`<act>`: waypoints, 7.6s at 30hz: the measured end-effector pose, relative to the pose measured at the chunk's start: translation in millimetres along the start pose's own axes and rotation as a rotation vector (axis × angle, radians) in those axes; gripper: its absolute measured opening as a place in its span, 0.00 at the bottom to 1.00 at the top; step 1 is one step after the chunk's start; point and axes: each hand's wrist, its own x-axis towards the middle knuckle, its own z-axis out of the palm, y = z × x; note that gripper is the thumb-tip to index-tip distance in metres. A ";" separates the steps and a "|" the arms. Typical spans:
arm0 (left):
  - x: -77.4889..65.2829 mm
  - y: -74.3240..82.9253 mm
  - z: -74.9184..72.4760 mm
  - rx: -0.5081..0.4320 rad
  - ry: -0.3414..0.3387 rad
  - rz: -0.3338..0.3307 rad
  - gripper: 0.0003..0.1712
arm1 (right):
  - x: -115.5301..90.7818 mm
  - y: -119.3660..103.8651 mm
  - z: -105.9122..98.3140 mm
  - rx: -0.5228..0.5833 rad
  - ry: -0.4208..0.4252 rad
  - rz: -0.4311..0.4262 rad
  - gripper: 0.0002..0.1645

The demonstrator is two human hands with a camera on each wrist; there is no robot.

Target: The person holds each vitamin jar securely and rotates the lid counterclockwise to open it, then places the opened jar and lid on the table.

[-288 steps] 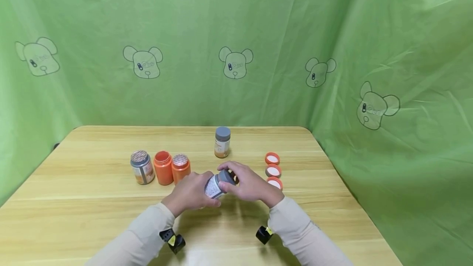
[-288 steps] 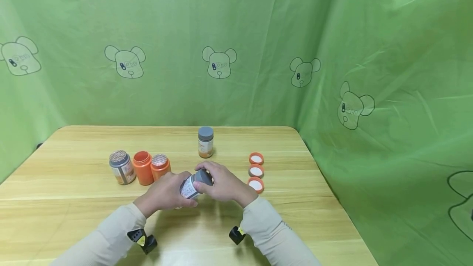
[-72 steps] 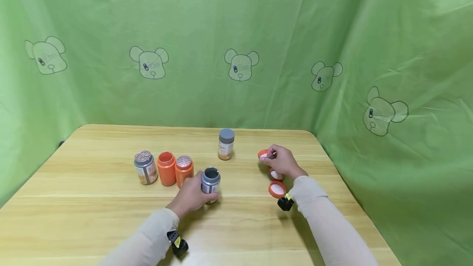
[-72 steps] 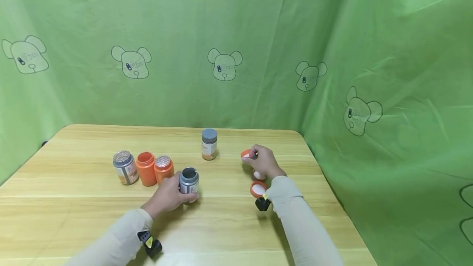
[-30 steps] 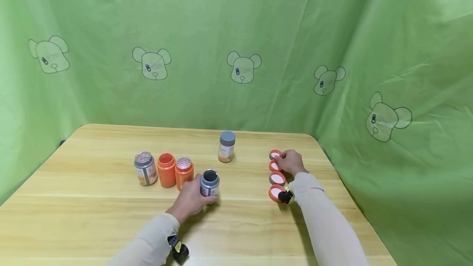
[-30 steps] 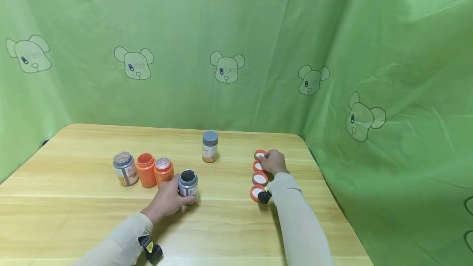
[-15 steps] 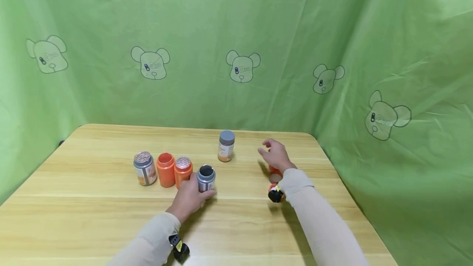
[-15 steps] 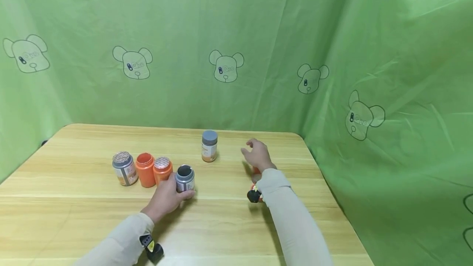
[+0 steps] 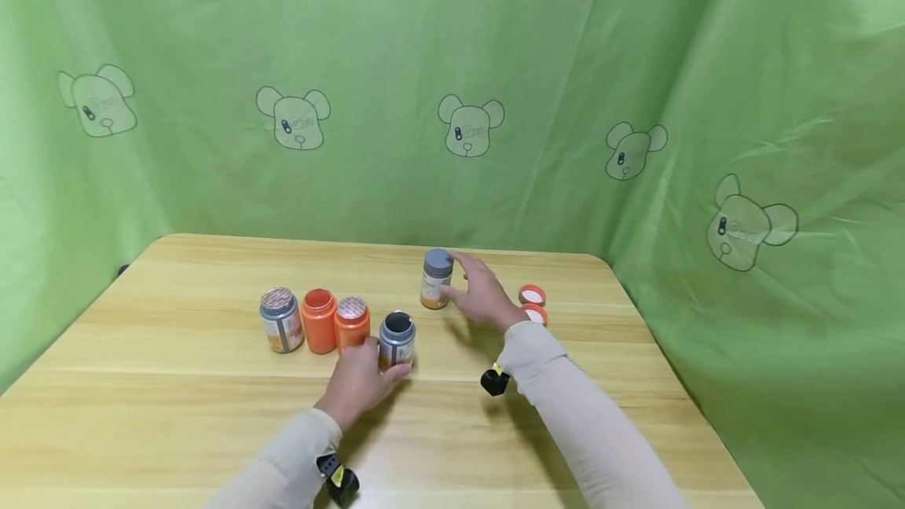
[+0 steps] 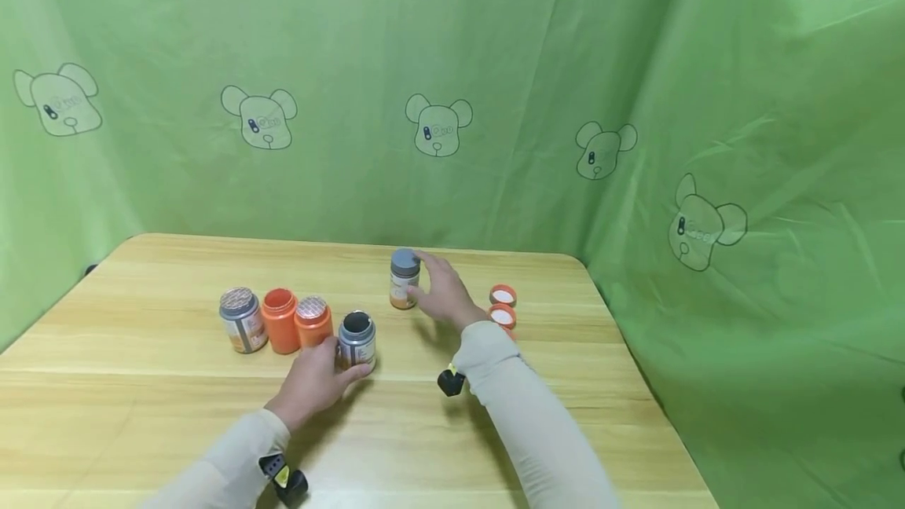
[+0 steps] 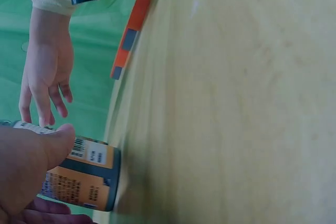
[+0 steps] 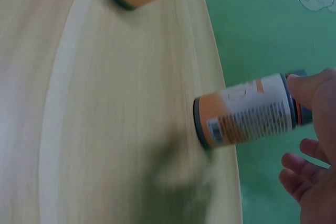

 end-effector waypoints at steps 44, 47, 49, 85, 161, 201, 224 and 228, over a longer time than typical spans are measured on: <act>1.1 24.3 -15.2 -0.115 -0.311 0.208 0.35 | -96.6 -39.4 -9.1 -0.039 0.022 -0.129 0.34; 0.9 30.0 -13.8 -0.107 -0.286 0.249 0.36 | -103.3 -45.2 -6.7 -0.014 0.053 -0.159 0.33; 0.5 33.9 -12.2 -0.108 -0.272 0.284 0.37 | -106.9 -49.6 -5.6 0.011 0.068 -0.172 0.32; -7.8 53.0 -24.9 -0.015 -0.345 0.378 0.23 | -124.7 -61.7 -3.1 0.205 -0.166 -0.125 0.16; -5.5 54.5 -24.1 0.103 -0.313 0.392 0.29 | -127.7 -60.1 -6.1 0.154 -0.143 -0.175 0.21; -4.8 55.5 -25.1 0.129 -0.341 0.358 0.31 | -126.6 -62.5 -9.5 0.179 -0.200 -0.140 0.25; -2.0 55.9 -28.1 0.160 -0.311 0.365 0.31 | -122.3 -70.1 -12.8 0.141 -0.133 -0.167 0.26; -2.6 56.2 -27.1 0.165 -0.317 0.361 0.30 | -122.1 -70.1 -10.9 0.137 -0.131 -0.102 0.24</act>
